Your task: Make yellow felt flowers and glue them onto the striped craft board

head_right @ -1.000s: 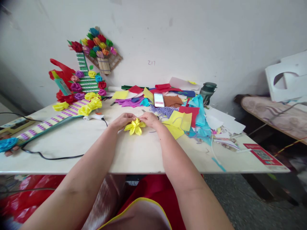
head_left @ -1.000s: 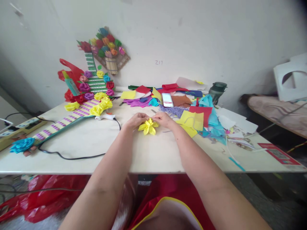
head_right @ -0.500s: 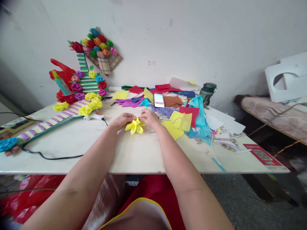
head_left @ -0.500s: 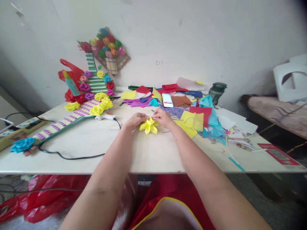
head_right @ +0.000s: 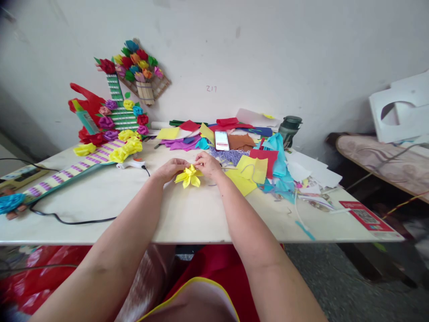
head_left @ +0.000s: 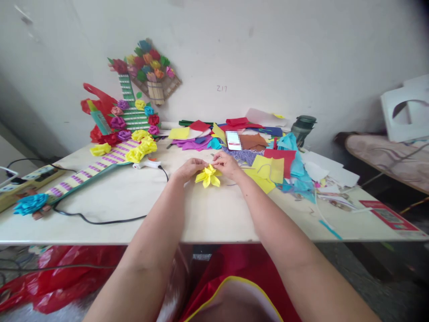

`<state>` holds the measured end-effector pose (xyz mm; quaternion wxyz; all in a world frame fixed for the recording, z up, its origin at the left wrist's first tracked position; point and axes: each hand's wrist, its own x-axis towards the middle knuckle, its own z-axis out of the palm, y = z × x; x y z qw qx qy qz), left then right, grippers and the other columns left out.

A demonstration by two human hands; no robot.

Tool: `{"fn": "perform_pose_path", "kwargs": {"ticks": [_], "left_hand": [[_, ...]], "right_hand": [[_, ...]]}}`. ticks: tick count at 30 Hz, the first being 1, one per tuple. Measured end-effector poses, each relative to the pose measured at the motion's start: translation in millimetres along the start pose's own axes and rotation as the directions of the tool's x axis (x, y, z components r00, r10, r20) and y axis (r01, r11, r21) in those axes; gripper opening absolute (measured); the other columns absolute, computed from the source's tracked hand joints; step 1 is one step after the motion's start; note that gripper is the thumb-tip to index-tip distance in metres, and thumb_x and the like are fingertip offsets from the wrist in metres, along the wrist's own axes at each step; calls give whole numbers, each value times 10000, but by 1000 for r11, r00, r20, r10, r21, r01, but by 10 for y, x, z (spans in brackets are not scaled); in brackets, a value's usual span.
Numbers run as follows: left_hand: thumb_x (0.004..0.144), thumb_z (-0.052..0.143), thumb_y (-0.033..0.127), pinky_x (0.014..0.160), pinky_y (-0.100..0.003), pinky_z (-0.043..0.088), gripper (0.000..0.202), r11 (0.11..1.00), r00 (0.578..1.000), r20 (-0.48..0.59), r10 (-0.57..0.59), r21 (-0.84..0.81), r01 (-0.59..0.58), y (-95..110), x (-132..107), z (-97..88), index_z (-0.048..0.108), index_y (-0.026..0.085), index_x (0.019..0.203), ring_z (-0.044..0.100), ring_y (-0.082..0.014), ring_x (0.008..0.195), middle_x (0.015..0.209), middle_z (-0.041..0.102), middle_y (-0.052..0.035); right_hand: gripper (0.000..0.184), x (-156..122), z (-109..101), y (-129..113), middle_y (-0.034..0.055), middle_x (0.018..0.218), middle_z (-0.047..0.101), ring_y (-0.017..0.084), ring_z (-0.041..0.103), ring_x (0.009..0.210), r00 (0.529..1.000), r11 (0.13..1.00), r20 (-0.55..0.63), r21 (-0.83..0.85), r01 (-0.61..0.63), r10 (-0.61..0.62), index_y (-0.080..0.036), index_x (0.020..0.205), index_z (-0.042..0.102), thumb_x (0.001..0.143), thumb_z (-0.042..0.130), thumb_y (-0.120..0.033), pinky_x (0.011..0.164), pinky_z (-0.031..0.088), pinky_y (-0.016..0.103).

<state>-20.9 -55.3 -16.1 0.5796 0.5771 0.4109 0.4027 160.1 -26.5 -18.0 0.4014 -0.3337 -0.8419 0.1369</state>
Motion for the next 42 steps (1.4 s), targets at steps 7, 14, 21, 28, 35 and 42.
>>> {"fn": "perform_pose_path", "kwargs": {"ticks": [7,14,21,28,35,42], "left_hand": [[635,665,320,480,-205,366,243,999,1000,-6,19,35,-19,4,-5,1,597,109,735,513,-86,485,590,594,-10],[624,672,317,500,-202,376,252,994,998,-17,57,93,-55,5,-3,2,606,102,737,521,-88,506,610,604,-16],[646,653,310,526,-206,385,234,992,998,-16,65,111,-63,17,-10,5,606,105,749,528,-90,529,627,611,-18],[633,664,294,530,-203,379,226,991,997,-34,64,120,-59,45,-29,36,607,103,739,517,-85,531,618,603,-15],[623,679,316,535,-209,393,255,996,999,-22,46,74,-44,29,-11,12,607,101,740,532,-90,537,630,610,-21],[622,680,322,508,-214,381,261,1000,999,-36,9,21,-8,40,-29,21,600,107,746,526,-89,508,611,601,-11]], "right_hand": [[108,5,5,8,30,865,583,112,536,772,1000,999,21,31,-14,13,-177,713,690,702,583,-162,664,431,243],[134,16,-3,54,38,840,588,115,539,786,996,996,85,94,13,-21,-180,746,700,732,567,-164,728,434,258],[191,5,-55,83,31,805,600,122,545,762,989,999,150,-51,-3,11,-203,825,702,776,540,-292,700,434,247],[177,16,-75,76,14,783,616,118,541,738,988,991,156,-127,45,-25,-221,816,706,771,547,-286,675,424,227],[172,9,-60,33,27,843,625,128,551,752,995,985,102,-170,37,-20,-220,793,708,766,546,-271,658,408,233],[154,-4,-42,-15,21,1052,583,122,542,787,999,993,40,-113,37,-32,-208,777,687,738,539,-194,674,421,248]]}}
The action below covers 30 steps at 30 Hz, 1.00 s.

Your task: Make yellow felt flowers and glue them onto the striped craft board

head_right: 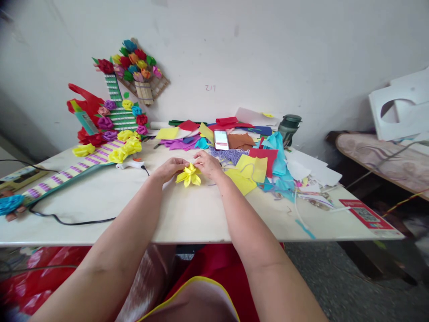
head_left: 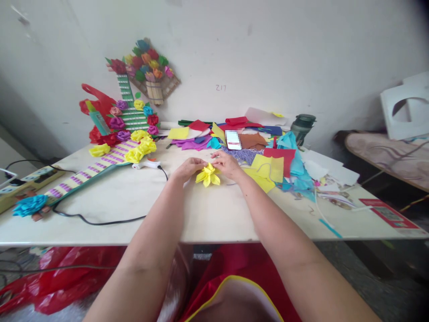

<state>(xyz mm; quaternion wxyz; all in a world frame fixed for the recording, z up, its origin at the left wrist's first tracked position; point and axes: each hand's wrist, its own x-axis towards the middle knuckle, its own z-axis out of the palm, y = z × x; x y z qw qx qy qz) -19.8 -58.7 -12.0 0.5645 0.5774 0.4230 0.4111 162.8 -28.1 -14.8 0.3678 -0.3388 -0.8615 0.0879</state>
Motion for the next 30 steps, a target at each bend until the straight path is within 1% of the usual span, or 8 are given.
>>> {"fn": "perform_pose_path", "kwargs": {"ticks": [5,9,15,21,26,30], "left_hand": [[614,684,343,520,-214,370,277,999,1000,-12,26,36,-25,-10,11,-4,605,107,735,515,-85,520,616,597,-13],[615,680,359,534,-213,366,285,994,998,-15,62,87,-60,-16,21,-15,611,109,733,508,-83,533,618,593,-9],[614,681,360,584,-225,390,283,994,997,-3,73,79,-72,-17,21,-17,609,117,739,527,-92,583,658,608,-8],[607,686,352,591,-231,390,276,994,997,-5,78,76,-78,-6,17,-13,605,117,727,524,-93,585,648,602,-7],[597,690,354,611,-240,390,282,991,995,-14,94,100,-93,1,15,-10,606,117,724,520,-97,595,651,602,-7],[592,688,354,619,-242,384,283,985,993,-39,110,138,-104,3,19,-4,611,115,722,514,-99,600,653,602,-5]], "right_hand": [[140,1,-4,-3,27,1040,579,119,536,786,1000,1000,2,20,-4,3,-193,733,671,722,533,-168,673,421,244],[129,6,0,-14,30,1016,575,134,535,840,1000,1000,2,25,-2,2,-186,704,657,709,531,-157,707,430,256],[116,11,28,-13,31,963,569,142,531,884,1000,998,-25,53,15,-14,-179,677,632,699,524,-141,761,439,275],[105,14,35,-13,32,955,564,137,531,859,999,998,-26,51,22,-21,-177,674,620,705,524,-146,714,440,258],[105,7,17,-47,36,940,565,135,523,837,999,999,-29,24,41,-40,-169,664,615,707,523,-143,725,424,263],[97,12,20,-23,36,928,564,115,512,752,1000,998,-7,52,20,-19,-166,686,628,703,535,-141,656,412,246]]}}
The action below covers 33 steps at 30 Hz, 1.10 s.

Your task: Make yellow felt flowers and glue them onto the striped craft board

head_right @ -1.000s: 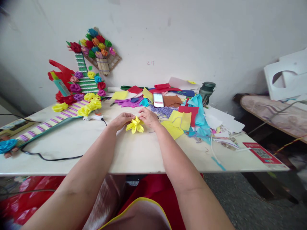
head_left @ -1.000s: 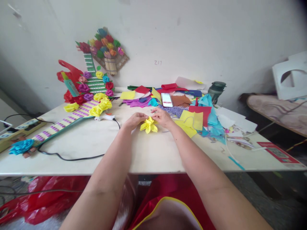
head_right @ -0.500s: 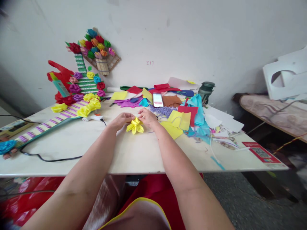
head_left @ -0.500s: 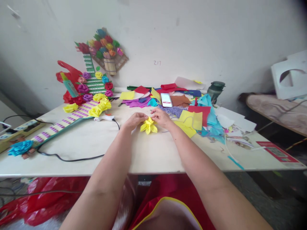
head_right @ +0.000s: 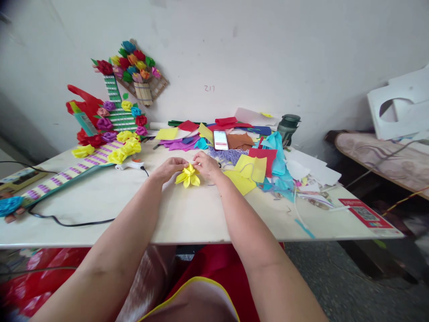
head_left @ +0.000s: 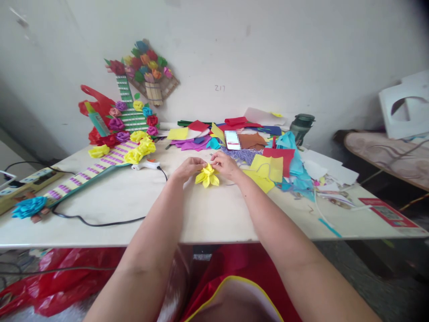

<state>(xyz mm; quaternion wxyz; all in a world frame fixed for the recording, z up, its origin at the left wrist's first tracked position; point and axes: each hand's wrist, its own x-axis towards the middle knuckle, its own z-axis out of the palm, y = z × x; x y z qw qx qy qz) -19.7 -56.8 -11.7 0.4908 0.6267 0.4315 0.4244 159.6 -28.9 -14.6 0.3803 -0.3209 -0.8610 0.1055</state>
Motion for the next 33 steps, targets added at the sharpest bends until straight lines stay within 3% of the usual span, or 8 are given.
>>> {"fn": "perform_pose_path", "kwargs": {"ticks": [10,22,33], "left_hand": [[619,658,373,635,-260,388,292,988,997,-33,66,141,-61,27,29,18,617,111,742,517,-117,618,661,600,-20],[598,690,365,658,-258,403,288,998,1000,-18,-16,-54,15,33,2,25,618,120,730,532,-106,626,675,606,-16],[598,683,370,664,-262,418,289,999,1000,-24,15,-28,-16,10,14,15,612,123,730,541,-112,633,683,610,-19]], "right_hand": [[156,9,-23,138,46,883,584,128,540,804,995,995,102,100,-9,-1,-166,732,672,753,519,-194,717,425,266],[175,8,-41,40,32,909,579,123,531,789,999,997,12,-64,34,-33,-176,700,669,753,503,-200,686,413,247],[153,15,-31,28,35,881,570,123,525,772,999,999,-5,-17,41,-41,-170,646,633,722,501,-151,679,416,250]]}}
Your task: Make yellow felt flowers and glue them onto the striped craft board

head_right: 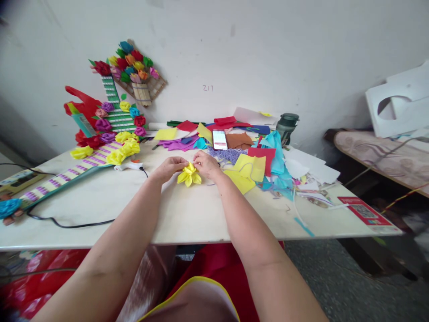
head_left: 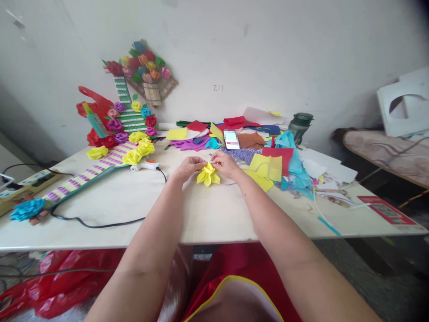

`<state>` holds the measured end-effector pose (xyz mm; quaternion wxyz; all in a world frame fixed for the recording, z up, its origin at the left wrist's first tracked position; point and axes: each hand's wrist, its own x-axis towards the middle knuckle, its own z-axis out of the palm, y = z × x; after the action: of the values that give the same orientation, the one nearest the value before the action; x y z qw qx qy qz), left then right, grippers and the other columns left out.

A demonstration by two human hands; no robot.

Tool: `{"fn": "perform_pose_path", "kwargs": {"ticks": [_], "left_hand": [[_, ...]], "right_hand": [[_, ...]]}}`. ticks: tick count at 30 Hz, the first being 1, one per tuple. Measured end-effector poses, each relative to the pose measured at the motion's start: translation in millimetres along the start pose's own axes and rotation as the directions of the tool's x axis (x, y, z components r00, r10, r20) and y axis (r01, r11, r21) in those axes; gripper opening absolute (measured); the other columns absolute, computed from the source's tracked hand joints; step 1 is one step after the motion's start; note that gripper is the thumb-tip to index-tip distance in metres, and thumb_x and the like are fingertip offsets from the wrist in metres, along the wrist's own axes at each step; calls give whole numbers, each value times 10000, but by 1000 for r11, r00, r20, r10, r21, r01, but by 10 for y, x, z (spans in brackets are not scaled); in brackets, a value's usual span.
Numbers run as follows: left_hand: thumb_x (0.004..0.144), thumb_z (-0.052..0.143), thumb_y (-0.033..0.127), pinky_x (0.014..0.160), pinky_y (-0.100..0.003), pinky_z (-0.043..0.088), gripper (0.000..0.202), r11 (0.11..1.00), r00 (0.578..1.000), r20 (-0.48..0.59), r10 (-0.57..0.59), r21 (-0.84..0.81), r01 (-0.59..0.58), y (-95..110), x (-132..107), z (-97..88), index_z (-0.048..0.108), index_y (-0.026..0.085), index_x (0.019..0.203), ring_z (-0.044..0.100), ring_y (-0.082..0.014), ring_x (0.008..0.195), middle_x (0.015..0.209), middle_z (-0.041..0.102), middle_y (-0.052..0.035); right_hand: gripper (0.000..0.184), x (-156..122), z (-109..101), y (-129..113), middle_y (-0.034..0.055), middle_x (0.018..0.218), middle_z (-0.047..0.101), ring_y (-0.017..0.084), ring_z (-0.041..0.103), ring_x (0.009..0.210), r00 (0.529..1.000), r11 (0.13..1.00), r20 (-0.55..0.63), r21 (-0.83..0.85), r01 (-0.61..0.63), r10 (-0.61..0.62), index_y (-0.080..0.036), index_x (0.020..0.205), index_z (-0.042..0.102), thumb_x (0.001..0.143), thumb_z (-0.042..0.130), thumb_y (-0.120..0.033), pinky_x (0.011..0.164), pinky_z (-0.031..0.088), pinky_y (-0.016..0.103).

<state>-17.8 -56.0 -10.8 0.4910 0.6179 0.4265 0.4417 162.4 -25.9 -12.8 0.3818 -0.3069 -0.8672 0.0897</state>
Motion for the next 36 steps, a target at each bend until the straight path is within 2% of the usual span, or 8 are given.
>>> {"fn": "perform_pose_path", "kwargs": {"ticks": [9,16,19,26,32,36], "left_hand": [[596,681,355,667,-262,414,264,1000,1000,-6,-13,-9,13,36,-24,11,605,128,707,540,-106,630,663,596,-11],[617,662,344,633,-243,407,250,999,999,16,-33,3,33,47,-35,8,588,140,741,546,-107,651,700,599,-13],[614,667,361,634,-249,411,277,999,1000,21,-17,27,17,49,-39,14,590,132,748,540,-106,636,685,594,-16],[609,667,384,618,-259,420,301,991,999,-18,39,131,-36,48,-17,28,604,115,729,531,-112,606,651,595,-26],[636,641,383,611,-262,423,290,974,993,-36,111,202,-101,8,30,4,610,113,734,541,-124,611,657,608,-39],[638,644,390,633,-262,422,297,974,991,-27,129,190,-122,27,19,21,604,113,737,541,-127,637,682,609,-42]], "right_hand": [[120,5,3,-8,36,843,562,126,526,784,1000,995,-13,101,2,-1,-161,593,585,691,521,-134,683,420,252],[96,0,-6,0,35,825,563,127,528,777,1000,988,-5,157,-1,2,-158,607,605,677,543,-138,686,417,259],[113,-1,-6,15,34,808,567,124,529,765,1000,988,7,156,3,-4,-158,604,618,679,538,-130,678,413,254],[106,-4,-12,72,32,808,589,122,539,729,997,989,33,126,-71,67,-169,683,678,685,572,-164,660,418,251],[153,3,-49,73,20,715,570,115,533,710,995,982,90,181,-54,38,-154,684,676,736,541,-205,692,431,258],[146,5,-66,72,32,758,570,123,536,741,995,985,99,165,-47,31,-153,710,684,735,546,-195,709,431,267]]}}
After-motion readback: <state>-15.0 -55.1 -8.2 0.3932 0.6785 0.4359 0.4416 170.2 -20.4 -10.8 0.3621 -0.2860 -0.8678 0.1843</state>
